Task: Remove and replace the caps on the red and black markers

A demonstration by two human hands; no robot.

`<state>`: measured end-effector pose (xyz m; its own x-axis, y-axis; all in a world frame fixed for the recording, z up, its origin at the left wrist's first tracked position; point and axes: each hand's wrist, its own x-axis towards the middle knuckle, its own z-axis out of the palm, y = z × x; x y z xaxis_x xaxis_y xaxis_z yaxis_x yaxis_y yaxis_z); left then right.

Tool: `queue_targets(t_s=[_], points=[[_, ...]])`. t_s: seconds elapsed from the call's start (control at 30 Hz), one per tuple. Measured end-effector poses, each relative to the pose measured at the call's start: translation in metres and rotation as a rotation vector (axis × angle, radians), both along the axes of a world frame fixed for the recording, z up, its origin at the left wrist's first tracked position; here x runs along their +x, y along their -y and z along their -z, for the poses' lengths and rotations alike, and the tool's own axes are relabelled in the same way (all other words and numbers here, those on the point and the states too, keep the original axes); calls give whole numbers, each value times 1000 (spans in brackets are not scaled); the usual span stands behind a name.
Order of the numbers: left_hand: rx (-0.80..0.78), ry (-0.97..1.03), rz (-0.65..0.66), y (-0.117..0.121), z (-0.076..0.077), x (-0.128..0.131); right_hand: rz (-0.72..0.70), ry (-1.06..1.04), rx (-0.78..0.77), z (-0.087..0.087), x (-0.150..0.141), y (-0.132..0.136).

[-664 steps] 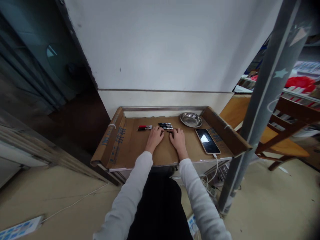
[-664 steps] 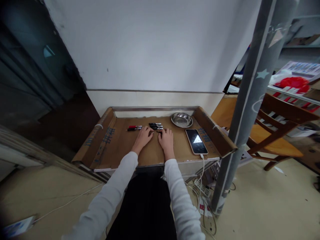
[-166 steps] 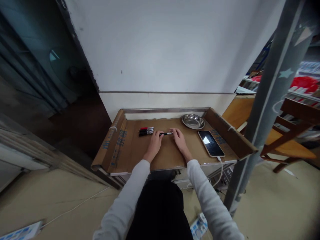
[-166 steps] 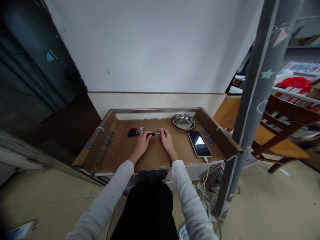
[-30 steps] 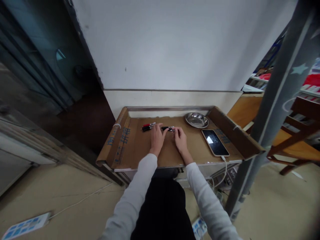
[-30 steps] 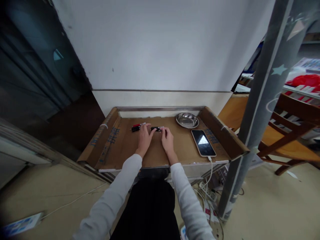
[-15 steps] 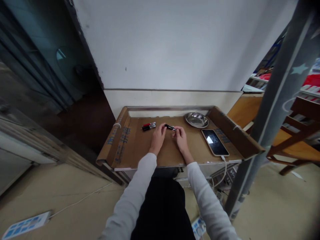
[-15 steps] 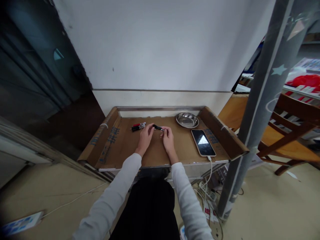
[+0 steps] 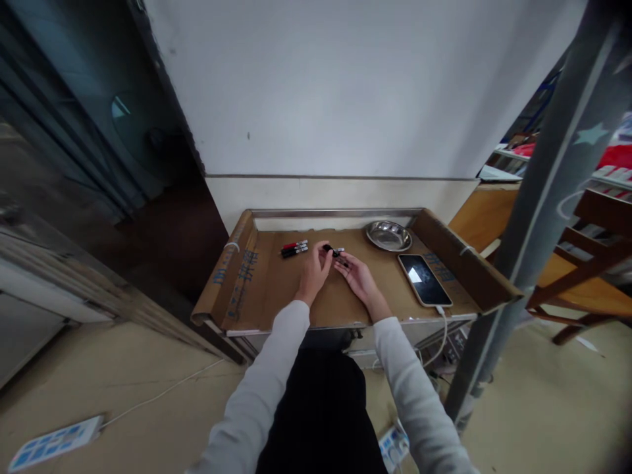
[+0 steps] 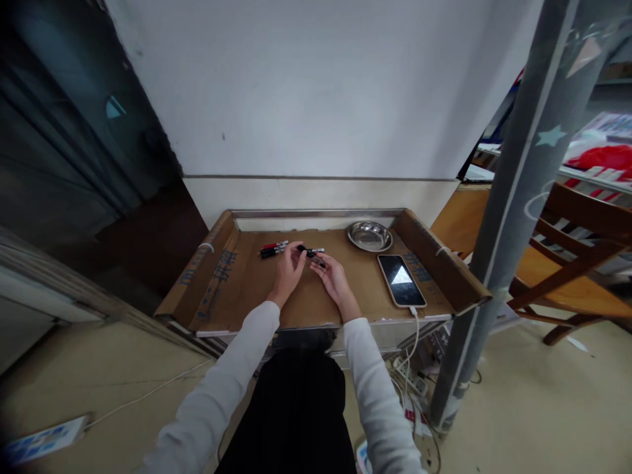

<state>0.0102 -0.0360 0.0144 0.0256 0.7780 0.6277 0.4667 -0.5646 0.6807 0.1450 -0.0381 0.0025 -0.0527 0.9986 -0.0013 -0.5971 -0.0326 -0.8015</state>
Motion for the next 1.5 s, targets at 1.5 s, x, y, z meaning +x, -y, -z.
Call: queue_targets(t_s=[1.5], points=[[-141, -642, -80, -11, 16, 2, 367, 1336, 554, 15, 5, 0]])
